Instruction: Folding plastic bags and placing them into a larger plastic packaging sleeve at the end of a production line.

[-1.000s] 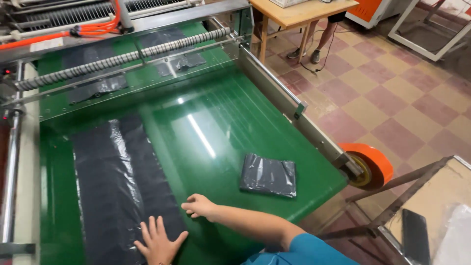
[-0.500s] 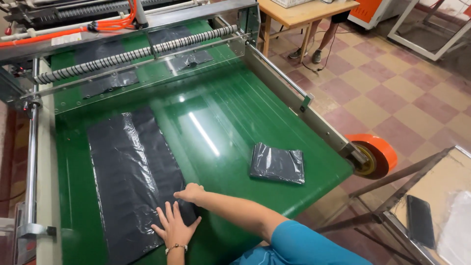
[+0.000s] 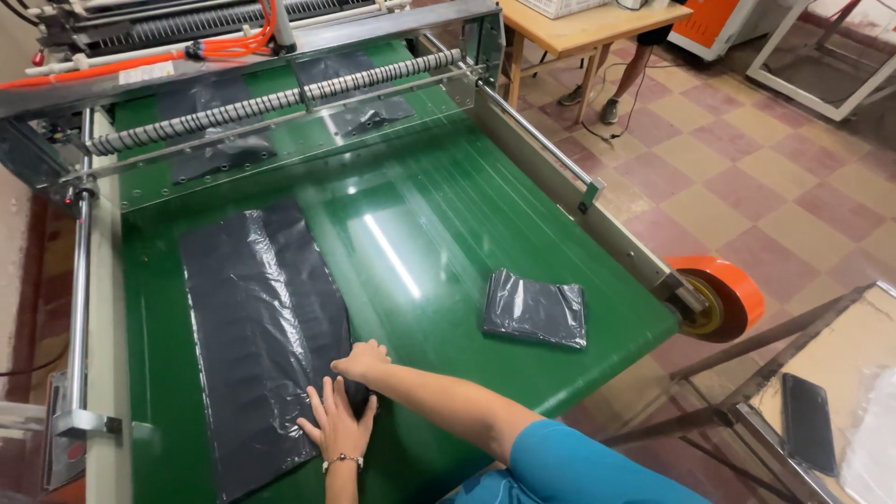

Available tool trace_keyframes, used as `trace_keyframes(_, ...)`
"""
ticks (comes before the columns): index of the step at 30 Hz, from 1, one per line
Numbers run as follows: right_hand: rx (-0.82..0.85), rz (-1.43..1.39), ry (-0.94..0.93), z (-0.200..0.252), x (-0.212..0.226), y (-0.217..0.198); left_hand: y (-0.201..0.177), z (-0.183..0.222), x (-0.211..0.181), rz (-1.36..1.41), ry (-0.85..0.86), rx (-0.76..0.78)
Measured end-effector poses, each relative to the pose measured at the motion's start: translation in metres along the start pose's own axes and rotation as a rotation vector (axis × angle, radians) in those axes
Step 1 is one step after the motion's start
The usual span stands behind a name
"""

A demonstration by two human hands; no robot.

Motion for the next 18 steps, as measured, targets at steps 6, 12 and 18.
trace_keyframes(6,-0.104,-0.001,-0.023,-0.005,0.007,0.009,0.011,0.000,0.007,0.054,0.003,-0.062)
trace_keyframes(12,-0.087,-0.193,0.077,-0.022,0.003,0.009,0.008,-0.002,0.007,0.148,-0.057,-0.026)
trace_keyframes(18,0.021,-0.079,-0.131,-0.016,0.015,0.011,-0.006,-0.004,0.006,0.276,-0.110,0.084)
Point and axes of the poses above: each hand's wrist, its own z-axis away from the middle knuckle, its own y-axis out of the palm, x = y × z, the point moved 6 cm from there along -z, towards the middle knuckle, and after that the axes turned 6 degrees about -x, right-handed, at the moved point
